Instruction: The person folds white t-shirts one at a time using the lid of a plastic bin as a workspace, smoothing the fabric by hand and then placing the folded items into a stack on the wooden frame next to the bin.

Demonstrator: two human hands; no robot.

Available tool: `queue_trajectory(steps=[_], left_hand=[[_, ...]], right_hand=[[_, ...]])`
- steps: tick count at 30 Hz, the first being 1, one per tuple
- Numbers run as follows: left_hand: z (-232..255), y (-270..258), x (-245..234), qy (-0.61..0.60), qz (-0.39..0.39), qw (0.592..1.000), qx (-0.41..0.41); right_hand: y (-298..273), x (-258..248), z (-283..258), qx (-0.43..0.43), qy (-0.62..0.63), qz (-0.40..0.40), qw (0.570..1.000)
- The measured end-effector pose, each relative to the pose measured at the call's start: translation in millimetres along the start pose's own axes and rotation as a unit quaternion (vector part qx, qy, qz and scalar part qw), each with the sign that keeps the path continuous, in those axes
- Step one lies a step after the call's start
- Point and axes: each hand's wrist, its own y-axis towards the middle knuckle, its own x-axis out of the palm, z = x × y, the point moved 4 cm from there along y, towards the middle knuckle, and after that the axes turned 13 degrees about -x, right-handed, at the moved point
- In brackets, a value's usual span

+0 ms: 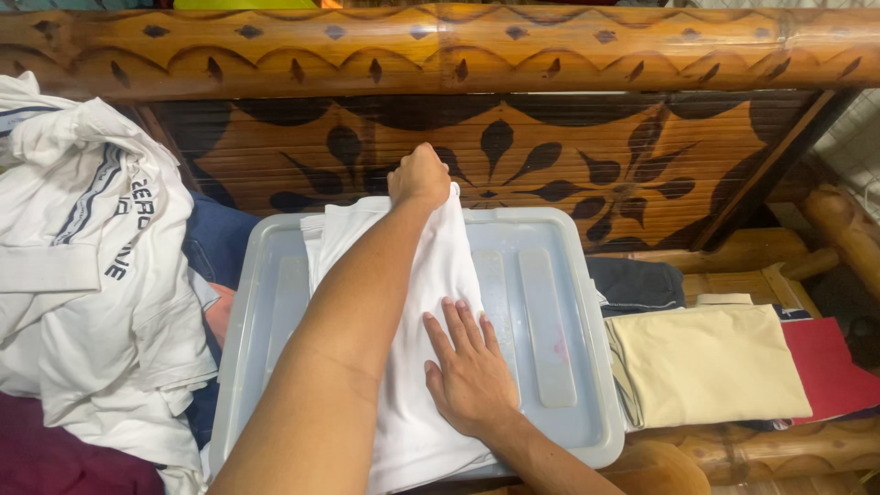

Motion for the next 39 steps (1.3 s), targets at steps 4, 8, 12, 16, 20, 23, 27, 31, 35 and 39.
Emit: queue_trajectory(steps=[4, 8, 12, 16, 20, 23, 27, 31, 35, 39], left_hand=[[9.8, -39.9, -29.7, 0.055, -0.114, 0.992, -0.005], [11.5, -46.1, -24.5, 0.085, -0.125, 0.987, 0.053], [17.8, -51.4, -20.5, 0.175, -0.091, 0.976, 0.097], [26.6, -58.6, -21.7, 0.245, -0.086, 0.961, 0.092], [27.1, -44.3, -32.0, 0.134, -0.028, 0.989, 0.048], [19.6, -28.3, -38.5, -0.011, 0.002, 1.0, -0.029], [-0.5, -16.1, -55.0, -0.083, 0.019, 0.996, -0.039], [-36.7, -17.1, -69.0, -0.016, -0.002, 1.0, -0.008], [-83.9, -25.4, -99.7, 0.046, 0.047, 0.998, -0.023], [-115.6, -42.4, -120.0, 0.014, 0.018, 0.996, -0.086]], right_hand=[[0.8, 0.0, -0.7, -0.009, -0.01, 0.007, 1.0], [-0.5, 0.8, 0.3, -0.003, -0.01, 0.001, 1.0], [1.8, 1.5, -0.7, 0.001, -0.01, -0.005, 1.0], [1.9, 2.1, -0.6, 0.003, -0.008, -0.006, 1.0], [1.3, 3.3, -0.5, 0.001, -0.012, -0.006, 1.0], [0.3, 4.2, 0.3, -0.001, -0.014, -0.004, 1.0], [1.1, 4.1, 1.1, 0.002, -0.019, -0.009, 1.0], [2.0, 4.2, -0.4, 0.002, -0.021, -0.019, 1.0], [2.0, 1.9, -0.3, 0.01, -0.023, -0.019, 1.0], [1.4, -1.2, -1.3, 0.002, -0.037, -0.002, 0.999]])
